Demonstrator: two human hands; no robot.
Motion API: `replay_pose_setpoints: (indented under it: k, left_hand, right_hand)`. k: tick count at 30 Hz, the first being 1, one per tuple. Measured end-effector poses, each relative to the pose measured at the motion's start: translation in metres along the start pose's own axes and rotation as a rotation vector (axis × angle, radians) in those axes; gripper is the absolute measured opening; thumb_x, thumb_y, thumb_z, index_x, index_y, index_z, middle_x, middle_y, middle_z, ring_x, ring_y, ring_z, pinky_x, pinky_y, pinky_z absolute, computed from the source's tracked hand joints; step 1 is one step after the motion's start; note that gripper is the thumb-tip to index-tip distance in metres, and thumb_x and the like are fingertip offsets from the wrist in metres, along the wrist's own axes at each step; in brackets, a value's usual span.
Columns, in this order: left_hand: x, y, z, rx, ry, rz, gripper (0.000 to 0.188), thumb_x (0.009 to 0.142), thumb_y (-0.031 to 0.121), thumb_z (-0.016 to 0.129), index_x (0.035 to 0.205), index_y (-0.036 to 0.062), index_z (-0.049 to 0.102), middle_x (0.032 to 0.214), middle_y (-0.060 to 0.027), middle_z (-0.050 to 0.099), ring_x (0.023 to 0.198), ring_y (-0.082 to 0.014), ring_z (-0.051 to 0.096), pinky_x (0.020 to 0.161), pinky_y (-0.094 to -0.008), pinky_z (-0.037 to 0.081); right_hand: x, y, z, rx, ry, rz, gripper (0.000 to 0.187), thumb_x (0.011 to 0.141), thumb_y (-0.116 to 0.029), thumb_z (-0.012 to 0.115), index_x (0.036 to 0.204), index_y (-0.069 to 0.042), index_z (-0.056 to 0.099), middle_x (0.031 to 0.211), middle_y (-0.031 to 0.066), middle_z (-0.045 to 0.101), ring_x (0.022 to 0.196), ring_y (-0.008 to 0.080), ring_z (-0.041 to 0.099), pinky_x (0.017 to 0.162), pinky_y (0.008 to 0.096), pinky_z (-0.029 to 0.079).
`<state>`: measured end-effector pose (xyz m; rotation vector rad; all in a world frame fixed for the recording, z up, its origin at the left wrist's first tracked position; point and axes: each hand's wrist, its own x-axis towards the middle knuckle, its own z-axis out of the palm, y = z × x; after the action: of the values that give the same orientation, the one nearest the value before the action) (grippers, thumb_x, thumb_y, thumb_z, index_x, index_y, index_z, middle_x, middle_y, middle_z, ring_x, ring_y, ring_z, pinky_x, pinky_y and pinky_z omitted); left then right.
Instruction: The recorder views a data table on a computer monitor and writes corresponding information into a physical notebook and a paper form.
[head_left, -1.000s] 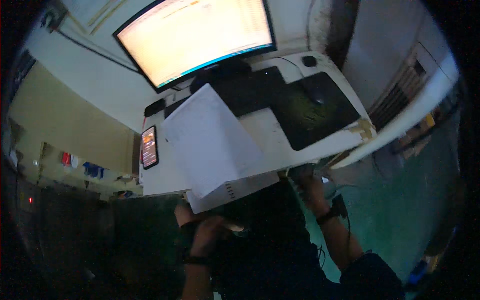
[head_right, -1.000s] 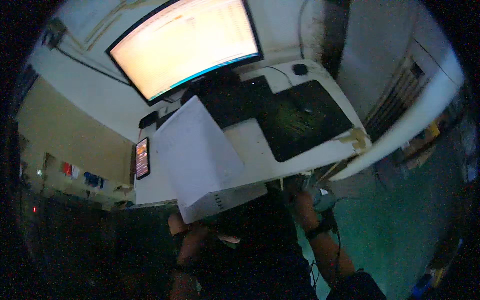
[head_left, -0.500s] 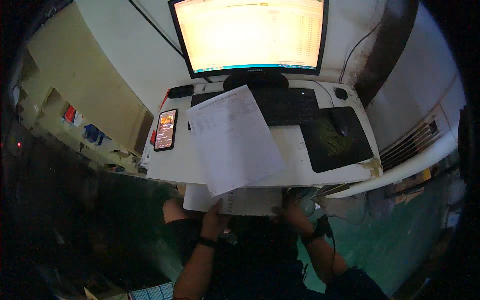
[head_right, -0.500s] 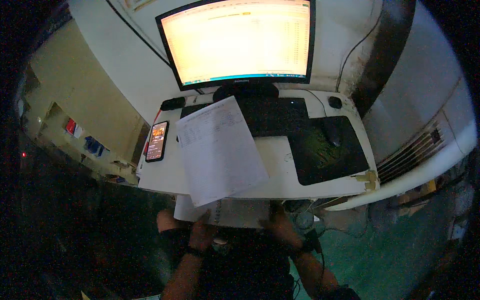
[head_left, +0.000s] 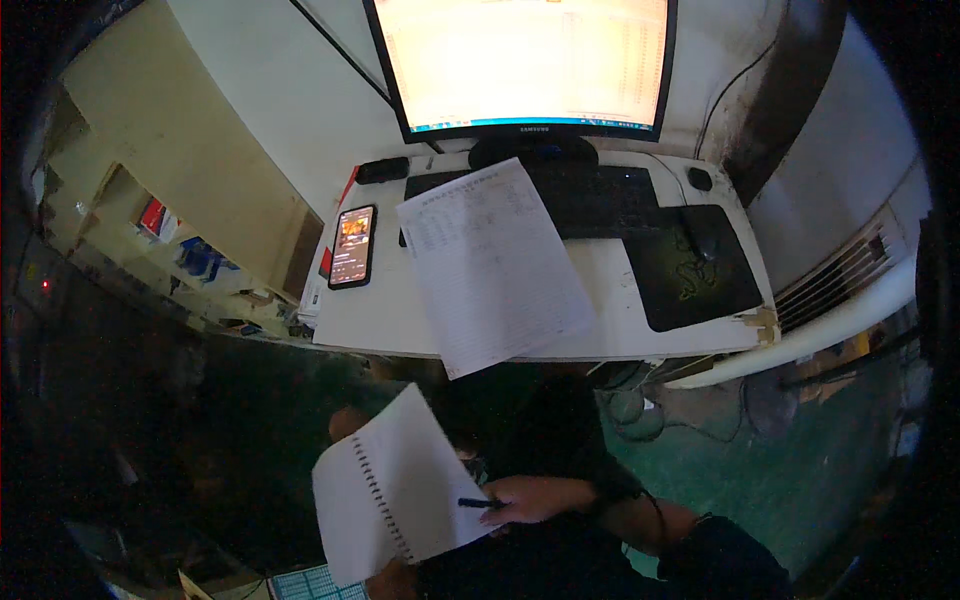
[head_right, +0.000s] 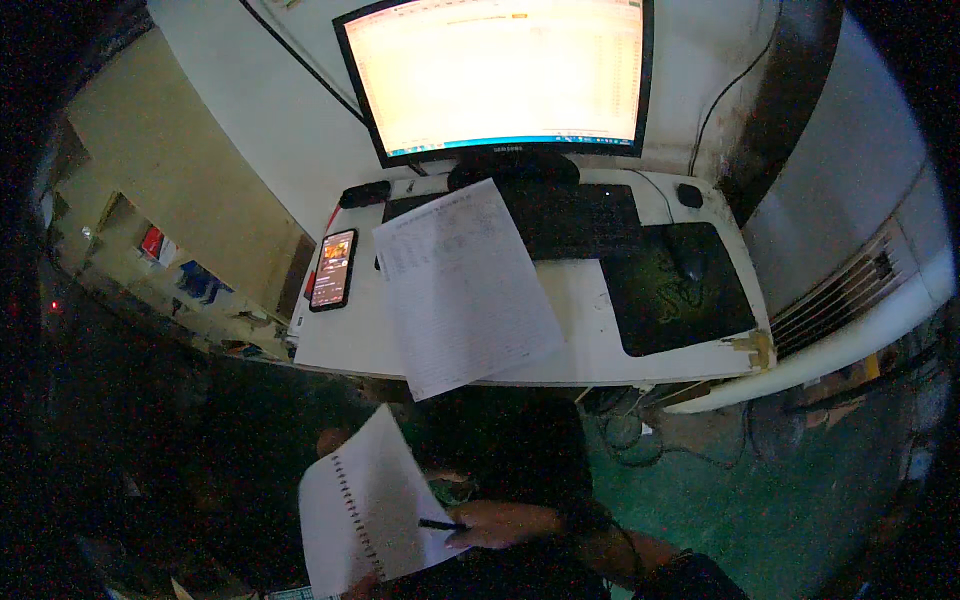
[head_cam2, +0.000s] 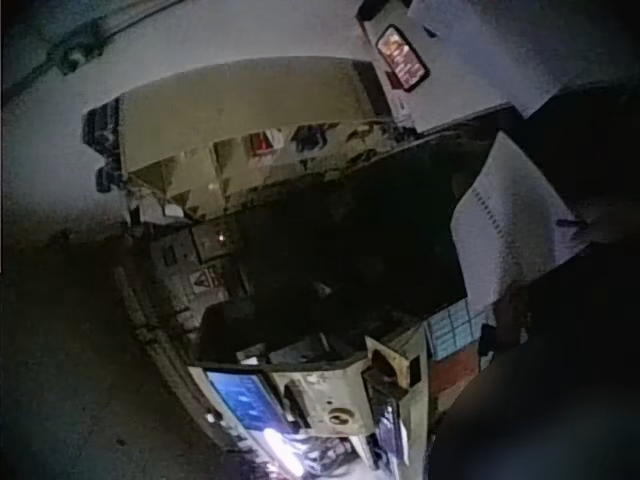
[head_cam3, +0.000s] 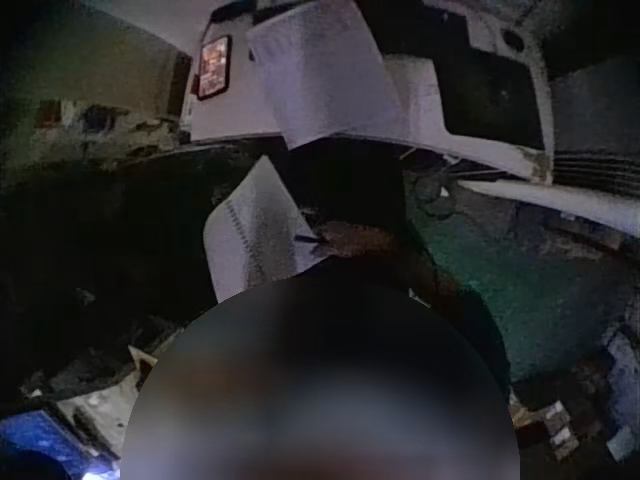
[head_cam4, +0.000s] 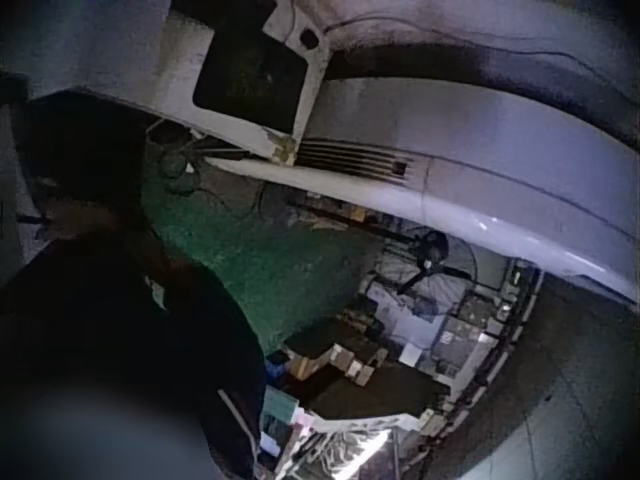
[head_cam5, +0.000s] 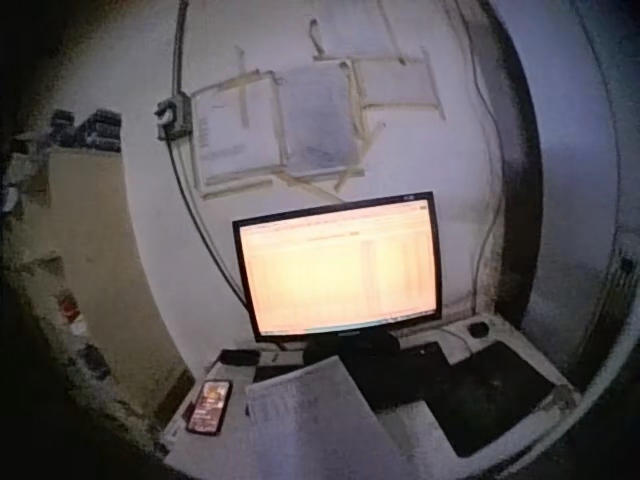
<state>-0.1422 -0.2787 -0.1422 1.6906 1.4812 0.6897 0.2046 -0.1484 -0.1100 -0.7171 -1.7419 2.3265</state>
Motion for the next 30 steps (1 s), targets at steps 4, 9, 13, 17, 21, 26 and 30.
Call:
replay_pose_setpoints:
  k: [4, 9, 13, 17, 21, 26, 30]
  left_hand:
    - [-0.016, -0.008, -0.003, -0.606, 0.177, 0.154, 0.037, 0.105, 0.022, 0.056, 0.137, 0.0034, 0.063, 0.134, -0.0216, 0.065, 0.119, -0.0351, 0.063, 0.109, -0.0484, 0.049]
    - [0.029, 0.121, -0.046, 0.592, -0.027, -0.508, 0.034, 0.109, 0.030, 0.056, 0.131, 0.0064, 0.069, 0.133, -0.0191, 0.066, 0.119, -0.0281, 0.062, 0.108, -0.0479, 0.048]
    - [0.126, 0.170, 0.018, -0.874, 0.405, -0.017, 0.040, 0.098, 0.007, 0.071, 0.135, -0.0028, 0.062, 0.128, -0.0172, 0.070, 0.114, -0.0364, 0.069, 0.103, -0.0489, 0.053]
    - [0.169, 0.202, 0.064, -0.920, -0.086, -0.309, 0.033, 0.103, 0.019, 0.069, 0.129, -0.0006, 0.066, 0.131, -0.0130, 0.069, 0.122, -0.0269, 0.064, 0.105, -0.0405, 0.052]
    - [0.173, 0.205, 0.055, -0.266, -1.060, 0.081, 0.033, 0.103, 0.021, 0.070, 0.131, 0.0031, 0.068, 0.123, -0.0156, 0.074, 0.109, -0.0248, 0.072, 0.103, -0.0395, 0.054]
    - [0.241, 0.244, -0.006, -0.133, -0.623, 0.217, 0.024, 0.098, 0.018, 0.074, 0.118, 0.0050, 0.074, 0.110, -0.0175, 0.074, 0.105, -0.0247, 0.072, 0.092, -0.0378, 0.056]
    - [0.348, 0.226, 0.009, 0.343, -0.011, 0.841, 0.028, 0.085, 0.012, 0.080, 0.112, 0.0089, 0.072, 0.103, -0.0137, 0.064, 0.093, -0.0322, 0.066, 0.078, -0.0450, 0.056]
  right_hand:
    - [-0.007, -0.069, 0.003, -0.129, 0.005, -0.129, 0.033, 0.111, -0.035, 0.057, 0.116, -0.003, 0.064, 0.096, 0.0061, 0.070, 0.089, 0.0169, 0.067, 0.080, 0.0362, 0.054]
    - [-0.052, -0.098, -0.021, -0.182, 0.327, -0.330, 0.040, 0.110, -0.027, 0.059, 0.140, -0.002, 0.057, 0.106, 0.0131, 0.073, 0.094, 0.0232, 0.071, 0.088, 0.0430, 0.058]
    - [-0.097, -0.083, -0.039, -0.019, 1.039, -0.364, 0.023, 0.104, -0.021, 0.067, 0.121, -0.005, 0.069, 0.095, 0.0019, 0.072, 0.085, 0.0124, 0.068, 0.074, 0.0299, 0.054]
    - [-0.138, -0.067, -0.059, 0.358, 1.333, -0.188, 0.032, 0.102, -0.024, 0.073, 0.128, -0.006, 0.069, 0.102, 0.0016, 0.073, 0.084, 0.0116, 0.068, 0.073, 0.0281, 0.056]
    - [-0.164, -0.042, -0.072, 0.452, 1.367, -0.062, 0.028, 0.101, -0.022, 0.074, 0.126, -0.011, 0.071, 0.104, -0.0011, 0.073, 0.086, 0.0097, 0.067, 0.071, 0.0269, 0.055]
    - [-0.172, -0.044, -0.067, 0.419, 1.405, -0.105, 0.020, 0.098, -0.022, 0.077, 0.113, -0.009, 0.074, 0.089, -0.0021, 0.072, 0.072, 0.0072, 0.065, 0.060, 0.0239, 0.048]
    - [-0.183, -0.033, -0.067, 0.302, 1.436, 0.000, 0.023, 0.098, -0.024, 0.076, 0.112, -0.005, 0.074, 0.089, -0.0005, 0.072, 0.071, 0.0080, 0.063, 0.058, 0.0256, 0.048]
